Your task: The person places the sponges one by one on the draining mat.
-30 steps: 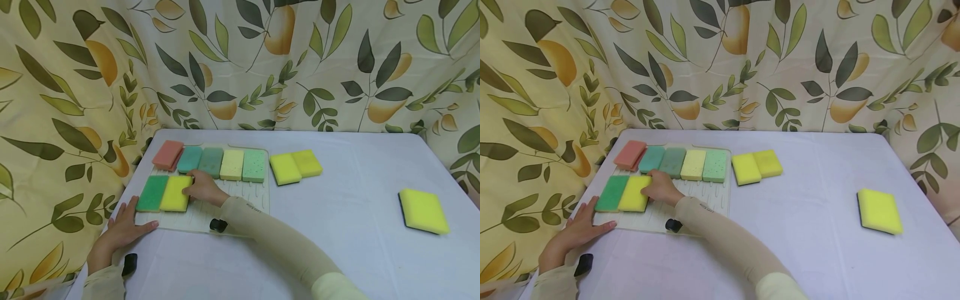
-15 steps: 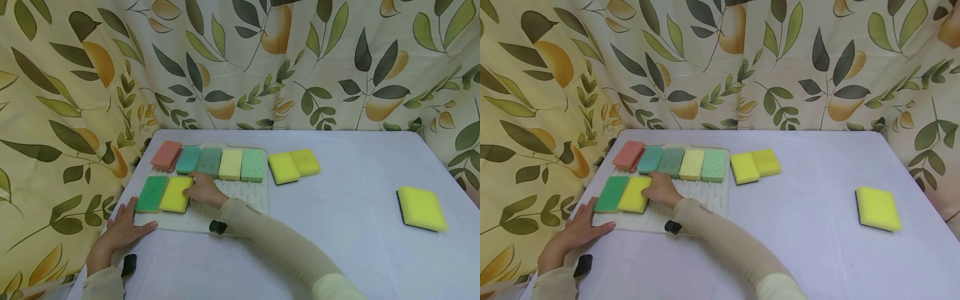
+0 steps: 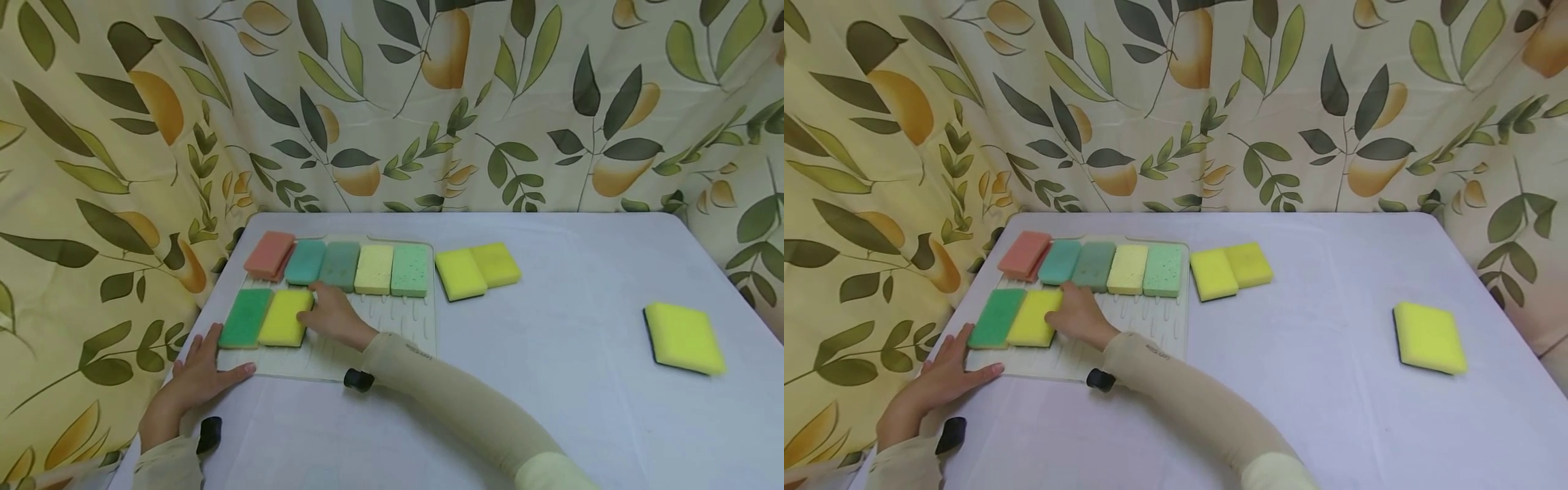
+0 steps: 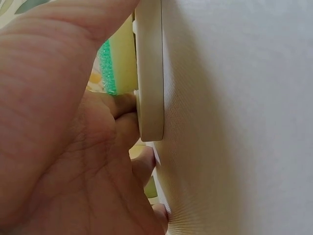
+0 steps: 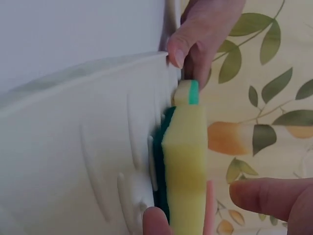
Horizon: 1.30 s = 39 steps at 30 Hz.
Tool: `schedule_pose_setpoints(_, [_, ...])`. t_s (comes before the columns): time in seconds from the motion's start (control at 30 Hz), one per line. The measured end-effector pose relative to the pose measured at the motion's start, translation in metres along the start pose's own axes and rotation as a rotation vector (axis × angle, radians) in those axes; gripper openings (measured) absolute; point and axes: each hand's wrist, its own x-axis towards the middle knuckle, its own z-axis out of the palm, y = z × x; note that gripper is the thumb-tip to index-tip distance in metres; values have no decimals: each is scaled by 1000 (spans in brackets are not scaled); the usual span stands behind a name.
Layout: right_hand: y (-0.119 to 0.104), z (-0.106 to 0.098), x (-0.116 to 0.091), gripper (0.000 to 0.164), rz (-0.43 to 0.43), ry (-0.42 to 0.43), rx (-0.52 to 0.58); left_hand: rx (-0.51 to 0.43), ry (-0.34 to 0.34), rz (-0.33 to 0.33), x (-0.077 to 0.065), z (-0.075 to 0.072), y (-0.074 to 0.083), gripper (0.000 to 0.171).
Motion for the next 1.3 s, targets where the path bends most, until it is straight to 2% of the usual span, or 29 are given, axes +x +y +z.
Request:
schedule_pose_setpoints(0.3, [18,-24,-28,70,39,-112,226,40,-31,-35,-7,-5,14,129])
schedule_pose_setpoints(0.47, [29,-45,-39,67,24,-125,270,57,-39,-50,-7,-5,14,128])
schedule_pose_setpoints(0.63, [36,-69,-52,66,-14,-128,284,58,-40,-46,-7,-6,15,128])
schedule_pose_setpoints(0.83, [41,-96,-63,63,-46,-65,257,43,-35,-40,-7,-6,14,128])
schedule_pose_setpoints(1.1, [55,-133,-83,62,-49,-24,219,61,-50,-47,-7,-7,14,127])
schedule_pose_setpoints(1.3, [71,-164,-104,63,-16,25,176,64,-44,-40,-6,-8,14,127])
